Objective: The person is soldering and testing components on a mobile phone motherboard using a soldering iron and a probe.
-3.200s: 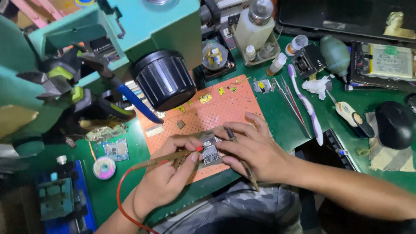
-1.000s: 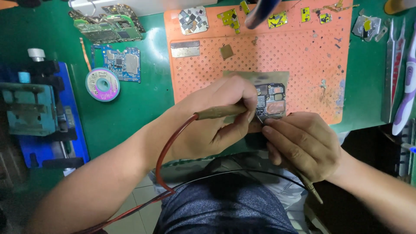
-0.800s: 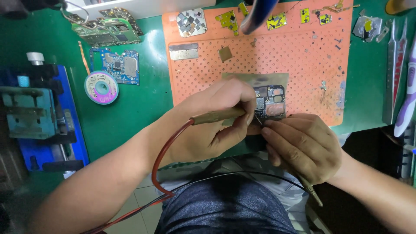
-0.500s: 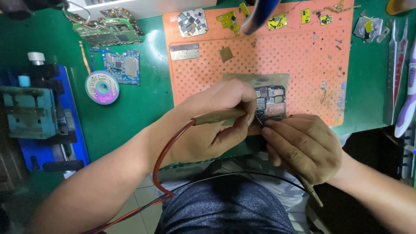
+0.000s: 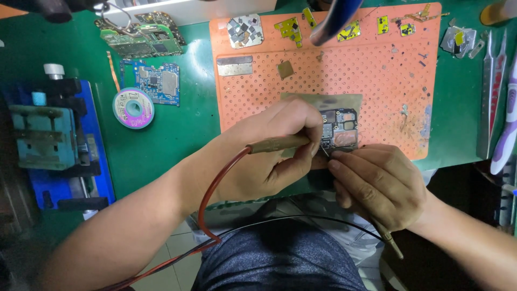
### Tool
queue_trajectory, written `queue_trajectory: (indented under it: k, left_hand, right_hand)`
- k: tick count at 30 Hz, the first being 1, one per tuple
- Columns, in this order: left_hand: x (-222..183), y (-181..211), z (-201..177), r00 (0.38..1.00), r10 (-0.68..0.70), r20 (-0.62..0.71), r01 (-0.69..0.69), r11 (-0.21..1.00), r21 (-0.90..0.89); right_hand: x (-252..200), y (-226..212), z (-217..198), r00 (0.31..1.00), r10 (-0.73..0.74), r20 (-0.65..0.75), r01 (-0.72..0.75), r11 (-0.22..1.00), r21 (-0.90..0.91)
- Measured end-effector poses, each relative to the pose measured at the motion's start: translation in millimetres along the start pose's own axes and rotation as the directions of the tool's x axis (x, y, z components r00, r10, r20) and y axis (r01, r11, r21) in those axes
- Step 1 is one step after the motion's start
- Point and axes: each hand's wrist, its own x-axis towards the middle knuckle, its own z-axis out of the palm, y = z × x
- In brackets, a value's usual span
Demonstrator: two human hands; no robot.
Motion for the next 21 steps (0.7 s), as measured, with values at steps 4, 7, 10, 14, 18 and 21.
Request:
queue_trajectory:
  k: [4,7,10,14,18,21]
  left_hand:
    - [0,1,-1,1.0,0.009,0.002,-0.009,1.0,0.006]
    - [0,2,-1,1.0,0.022,-0.001,-0.022,1.0,0.005]
    - [0,2,-2,1.0,0.018,-0.002,-0.018,1.0,-0.005]
    - [-1,0,0,0.998,0.054,-0.022,-0.054,0.998,-0.01]
    - [-3,2,-2,1.0,-0.021,0.01,0.022,1.0,-0.021]
    - [-4,2,-1,0.999,0.039,-0.011,-0.04,0.997,-0.067]
  right_hand:
    - [-1,0,0,1.0,-0.011,0.005,0.011,1.0,-0.016]
    - [-1,0,-1,1.0,-0.008,0.011,0.008,1.0,-0.013]
    - [-3,-1,-2,1.0,0.008,0.029,-0.008,1.0,-0.009]
    - [-10,-1,1,0.998,0.043,0.036,-0.045,0.998,0.038]
    - [2,-9,-2,0.999,0.042,-0.015,-0.04,0.994,0.099]
    - [-1,-15,-2,0.998,0.068,-0.012,-0.066,0.995,0.077]
